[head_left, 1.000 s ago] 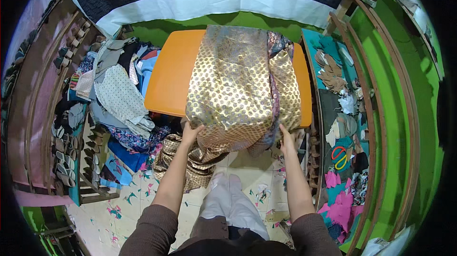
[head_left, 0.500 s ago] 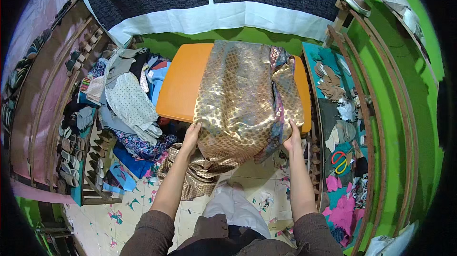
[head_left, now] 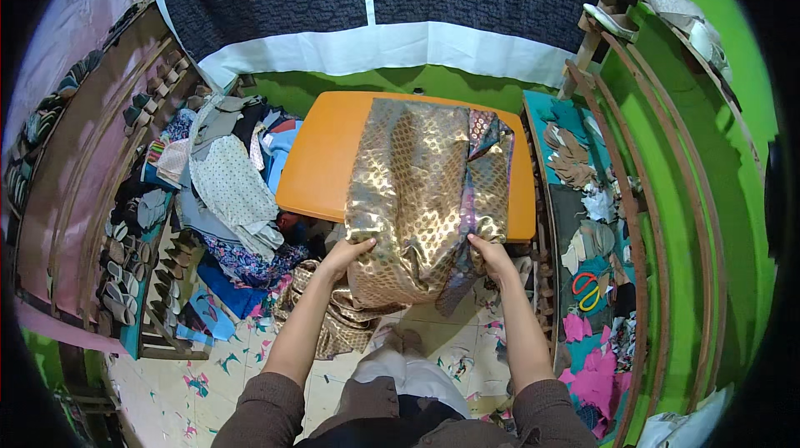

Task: Folding and organizing decorative fabric scraps in a workshop.

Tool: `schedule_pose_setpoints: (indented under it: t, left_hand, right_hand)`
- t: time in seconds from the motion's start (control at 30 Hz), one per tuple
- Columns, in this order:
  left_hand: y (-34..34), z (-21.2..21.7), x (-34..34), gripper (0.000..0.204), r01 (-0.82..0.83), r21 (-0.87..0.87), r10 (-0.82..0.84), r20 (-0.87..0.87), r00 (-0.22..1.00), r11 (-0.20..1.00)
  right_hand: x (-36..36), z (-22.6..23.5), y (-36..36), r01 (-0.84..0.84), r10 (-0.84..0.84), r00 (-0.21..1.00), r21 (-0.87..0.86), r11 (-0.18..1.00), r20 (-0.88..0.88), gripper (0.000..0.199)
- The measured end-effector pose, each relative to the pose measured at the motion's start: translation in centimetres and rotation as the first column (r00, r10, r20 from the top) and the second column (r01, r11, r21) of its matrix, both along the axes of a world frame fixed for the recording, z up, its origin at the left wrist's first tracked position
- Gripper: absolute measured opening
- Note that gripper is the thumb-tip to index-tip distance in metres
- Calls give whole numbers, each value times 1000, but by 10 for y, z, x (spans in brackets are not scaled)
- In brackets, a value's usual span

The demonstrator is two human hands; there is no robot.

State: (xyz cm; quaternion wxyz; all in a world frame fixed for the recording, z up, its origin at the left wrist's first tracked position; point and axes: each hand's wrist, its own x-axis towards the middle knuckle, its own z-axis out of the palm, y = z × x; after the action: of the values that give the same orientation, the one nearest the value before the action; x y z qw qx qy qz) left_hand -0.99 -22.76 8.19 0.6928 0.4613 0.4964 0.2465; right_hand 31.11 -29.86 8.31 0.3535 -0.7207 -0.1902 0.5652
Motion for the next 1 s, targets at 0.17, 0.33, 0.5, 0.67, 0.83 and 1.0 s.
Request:
schedule_pose_setpoints:
  t: [0.17,0.33,0.5,0.67,0.83,1.0]
  left_hand:
    - [-3,12,0,27,-123,90,128,-47,991,988]
    - [-27,10,-11,26,-159,150,142,120,983,976]
    - [-57,31,-16,28,-155,174,119,199,973,973]
    - [-102,85,-40,37,-155,318,50,315,948,935]
    - [-130,134,-79,38,-231,355,88,376,922,906]
    - [-129,171,-87,35,-231,518,-4,412,911,824]
  right_hand:
    - [0,21,-3,117,-115,993,59,991,-22,49]
    - [-18,40,-36,28,-21,999,155,988,-48,62]
    - [-33,59,-82,6,10,996,177,984,-85,55]
    - [-51,68,-132,184,-105,967,350,918,-232,45]
    - [-93,120,-166,210,-8,951,627,750,-309,42]
    - [-79,142,-162,213,-17,962,710,671,-273,36]
